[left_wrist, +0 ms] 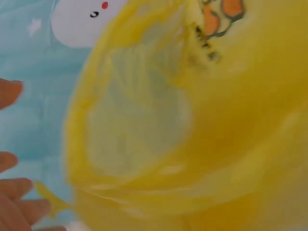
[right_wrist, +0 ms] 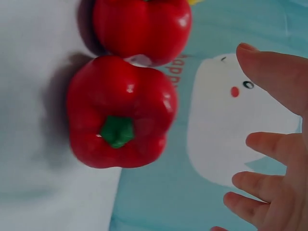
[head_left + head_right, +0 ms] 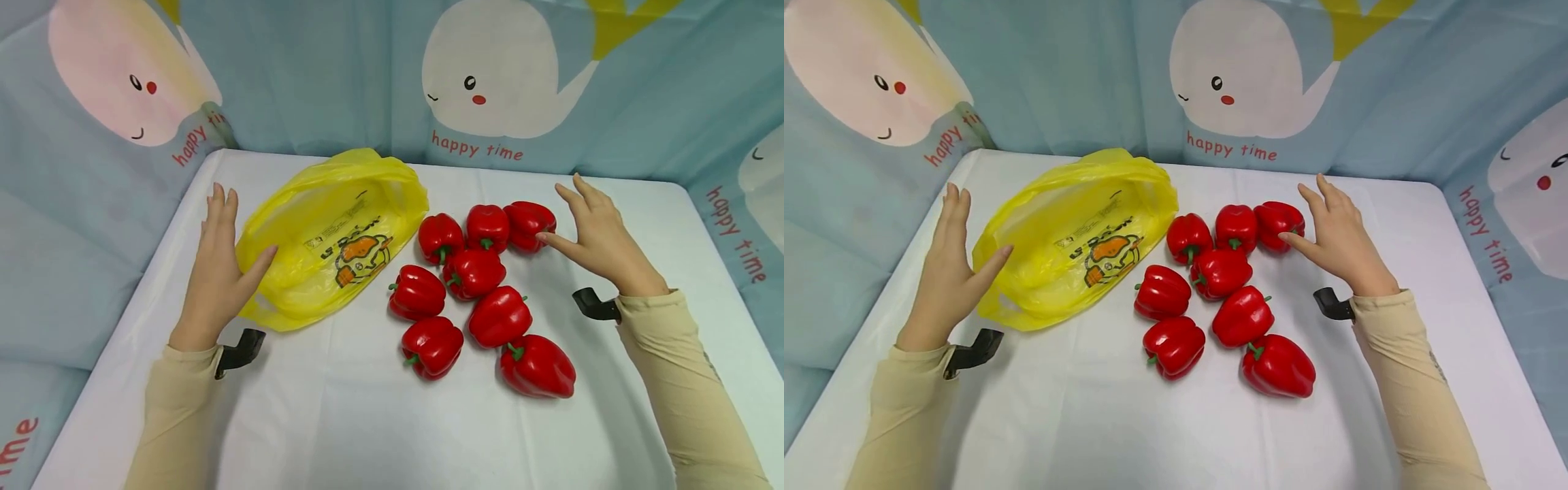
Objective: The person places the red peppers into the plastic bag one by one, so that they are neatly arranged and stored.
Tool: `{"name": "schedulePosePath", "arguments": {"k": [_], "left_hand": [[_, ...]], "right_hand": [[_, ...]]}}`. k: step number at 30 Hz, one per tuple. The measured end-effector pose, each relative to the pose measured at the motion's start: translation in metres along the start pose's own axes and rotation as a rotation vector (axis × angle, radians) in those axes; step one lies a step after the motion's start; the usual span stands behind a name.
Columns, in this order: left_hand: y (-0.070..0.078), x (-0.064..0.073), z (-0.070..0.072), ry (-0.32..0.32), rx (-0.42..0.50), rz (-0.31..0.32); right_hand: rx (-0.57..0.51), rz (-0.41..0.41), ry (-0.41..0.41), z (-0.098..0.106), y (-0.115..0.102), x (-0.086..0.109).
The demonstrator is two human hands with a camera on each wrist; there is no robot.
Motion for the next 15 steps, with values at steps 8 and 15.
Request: {"name": "schedulePosePath", "arguments": {"k": [8,15], "left_hand": [[-0.04,0.035,-0.018,0.189,0.394,0.318],[-0.021,0.037,-0.016,0.233,0.377,0.264]], "right_hand": [[-0.071,-0.094,-0.063,-0.017,0.019,0.001],[-0.153,-0.117,-0.054,-0.027,0.027,-0.005]]}}
Point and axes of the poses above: each hand's wrist, its own x-axis away from the middle knuckle, its own z-axis out of the back of the hand, y = z × x, the point moved 10 cm from there along -x, towards the middle knuckle, and after that the axes turned 8 degrees about y, right-handed, at the moved point
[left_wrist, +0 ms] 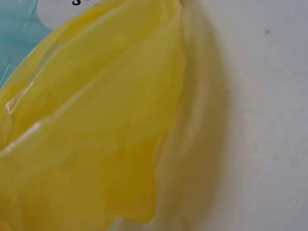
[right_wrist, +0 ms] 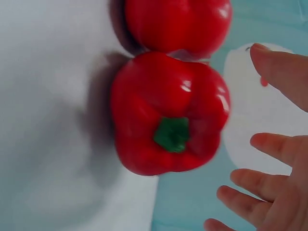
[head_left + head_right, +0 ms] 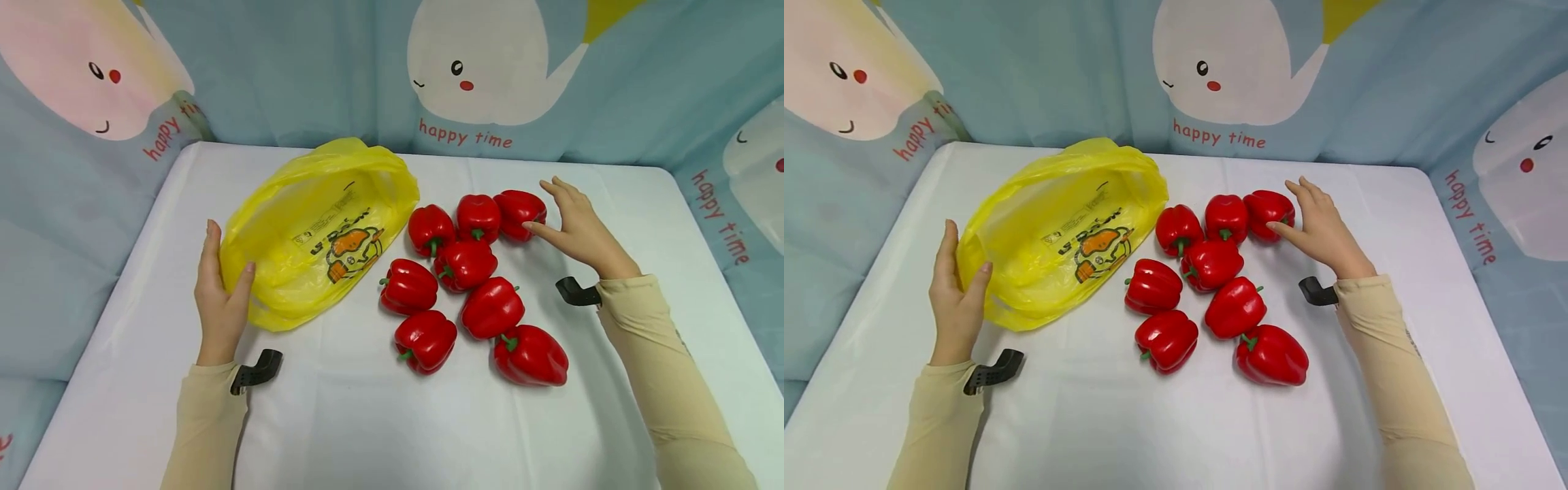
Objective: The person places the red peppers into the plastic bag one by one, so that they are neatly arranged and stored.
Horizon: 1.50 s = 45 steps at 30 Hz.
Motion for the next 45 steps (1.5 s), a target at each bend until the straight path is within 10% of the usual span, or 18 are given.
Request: {"name": "schedulePosePath", "arguments": {"k": [15,25,36,45], "left_hand": [[-0.034,-0.003,0.005,0.036,0.104,-0.005],[-0.023,-0.012,0.014,0.041,-0.005,-0.034],[0.0,-0.052,-0.001,-0.247,-0.373,0.001],[0.009,-0.056,-0.003,-0.122,-0.337,-0.099]], "right_hand": [[-0.09,-0.147,-0.018,-0.023,0.017,-0.007],[-0.102,-0.132,0.016,-0.026,0.014,-0.009],[-0.095,-0.121,0.029,-0.03,0.015,-0.009],[-0.112,-0.145,0.078,-0.024,0.016,-0.008]]}}
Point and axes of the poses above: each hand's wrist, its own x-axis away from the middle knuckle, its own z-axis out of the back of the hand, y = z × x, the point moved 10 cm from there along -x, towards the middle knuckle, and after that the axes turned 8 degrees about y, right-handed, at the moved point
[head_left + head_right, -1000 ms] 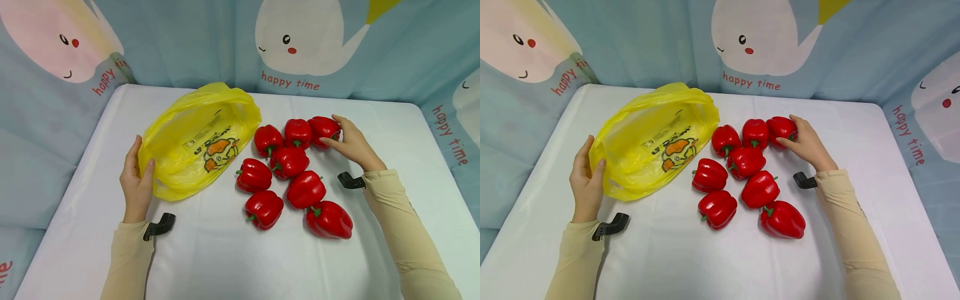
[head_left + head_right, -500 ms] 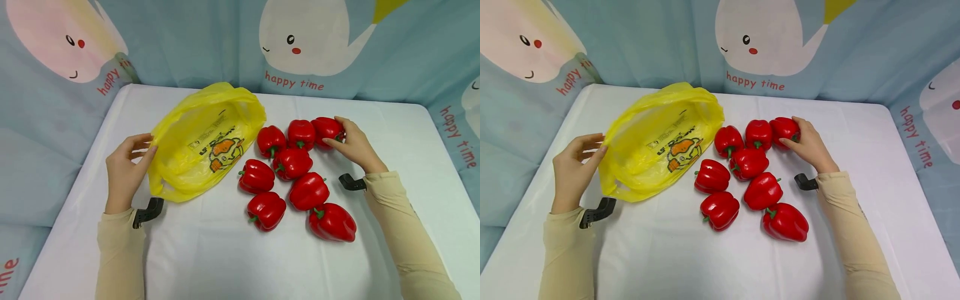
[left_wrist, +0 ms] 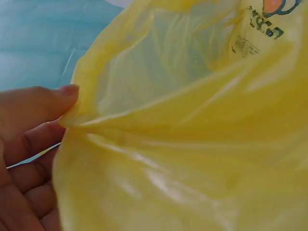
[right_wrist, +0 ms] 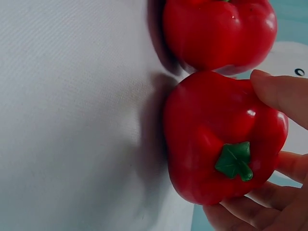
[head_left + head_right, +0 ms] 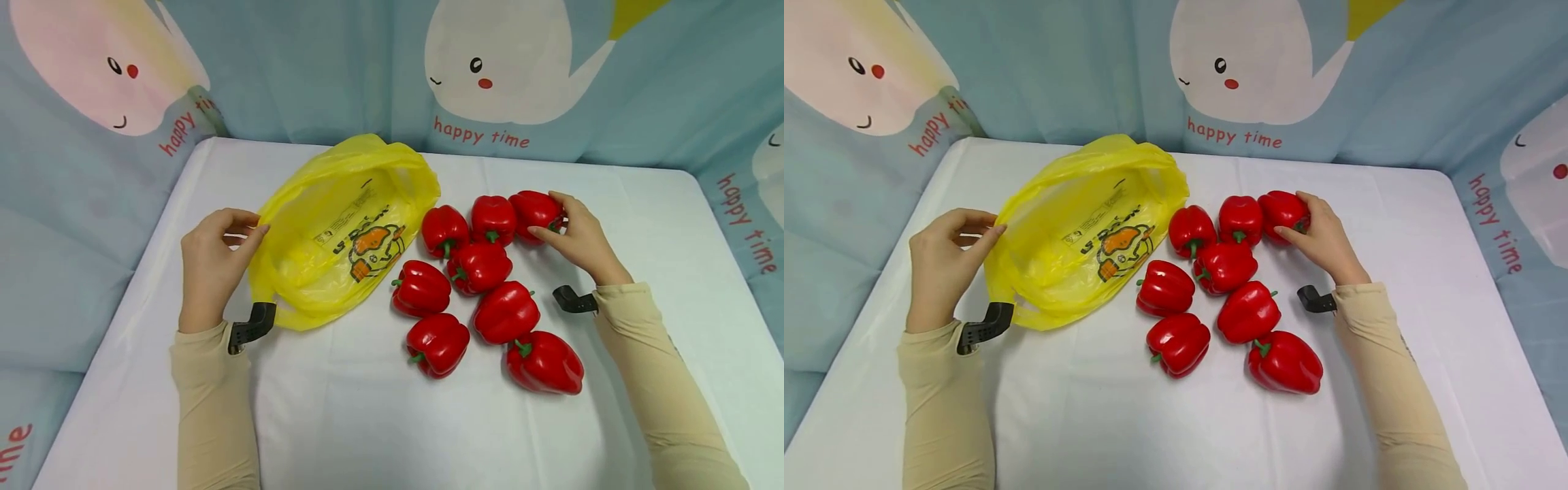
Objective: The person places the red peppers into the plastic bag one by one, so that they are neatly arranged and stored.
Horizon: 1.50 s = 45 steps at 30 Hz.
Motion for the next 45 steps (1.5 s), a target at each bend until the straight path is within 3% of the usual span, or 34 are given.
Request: {"name": "schedulePosePath", "arguments": {"k": [13,25,36,45], "left_hand": [[0.001,-0.001,-0.005,0.031,0.026,-0.001],[-0.002,0.002,-0.005,0.021,0.059,-0.016],[-0.009,0.003,-0.009,-0.023,0.059,0.034],[-0.014,0.004,-0.015,-0.015,0.089,0.026]], "right_hand": [[-0.04,0.028,0.118,0.025,-0.019,0.003],[-0.033,0.156,0.208,0.036,-0.072,0.009],[-0.075,0.309,0.209,0.023,-0.129,0.015],[-0.156,0.361,0.115,-0.008,-0.164,0.018]]}}
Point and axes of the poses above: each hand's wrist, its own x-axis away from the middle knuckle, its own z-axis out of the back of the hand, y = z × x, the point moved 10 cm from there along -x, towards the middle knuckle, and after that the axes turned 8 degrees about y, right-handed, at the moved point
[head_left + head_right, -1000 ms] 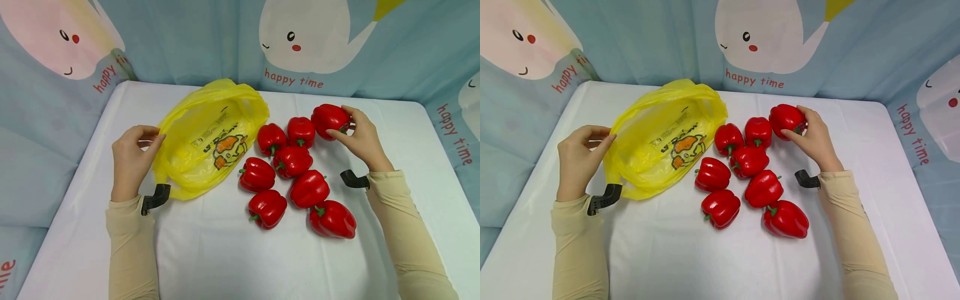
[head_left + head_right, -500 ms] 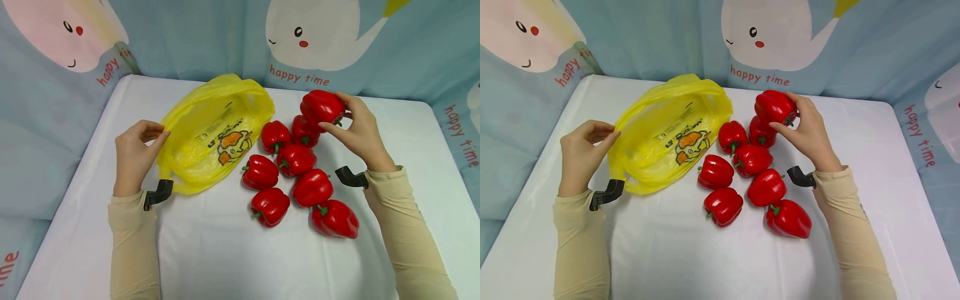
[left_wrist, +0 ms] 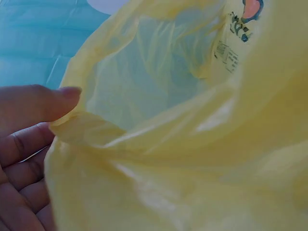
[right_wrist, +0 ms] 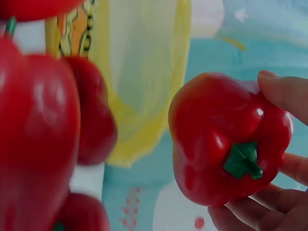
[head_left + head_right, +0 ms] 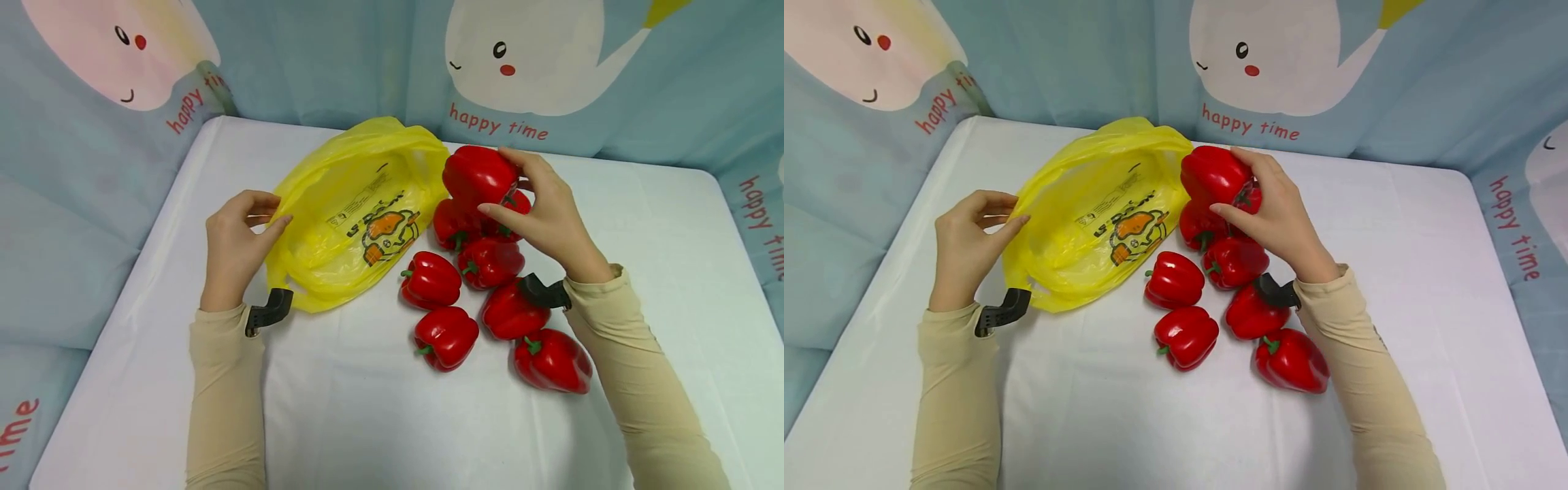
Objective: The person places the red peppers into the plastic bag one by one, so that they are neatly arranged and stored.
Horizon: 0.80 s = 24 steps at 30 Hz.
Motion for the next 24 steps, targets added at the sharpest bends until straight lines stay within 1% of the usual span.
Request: {"name": "schedulePosePath", "arguments": {"k": [2,7,14,20,24], "left_hand": [[0.001,0.0,-0.001,0.005,0.016,-0.005],[0.003,0.0,-0.003,0.017,0.031,-0.014],[0.003,0.0,-0.001,0.031,0.032,-0.026],[0.004,0.0,-0.001,0.031,0.025,-0.033],[0.005,0.0,-0.001,0.031,0.038,-0.039]], "right_hand": [[-0.026,-0.005,-0.027,-0.01,-0.004,-0.001],[-0.084,0.022,-0.097,-0.039,-0.02,-0.005],[-0.08,0.027,-0.21,-0.083,-0.036,-0.009],[-0.096,0.039,-0.281,-0.117,-0.056,-0.017],[-0.103,0.036,-0.323,-0.141,-0.065,-0.022]]}}
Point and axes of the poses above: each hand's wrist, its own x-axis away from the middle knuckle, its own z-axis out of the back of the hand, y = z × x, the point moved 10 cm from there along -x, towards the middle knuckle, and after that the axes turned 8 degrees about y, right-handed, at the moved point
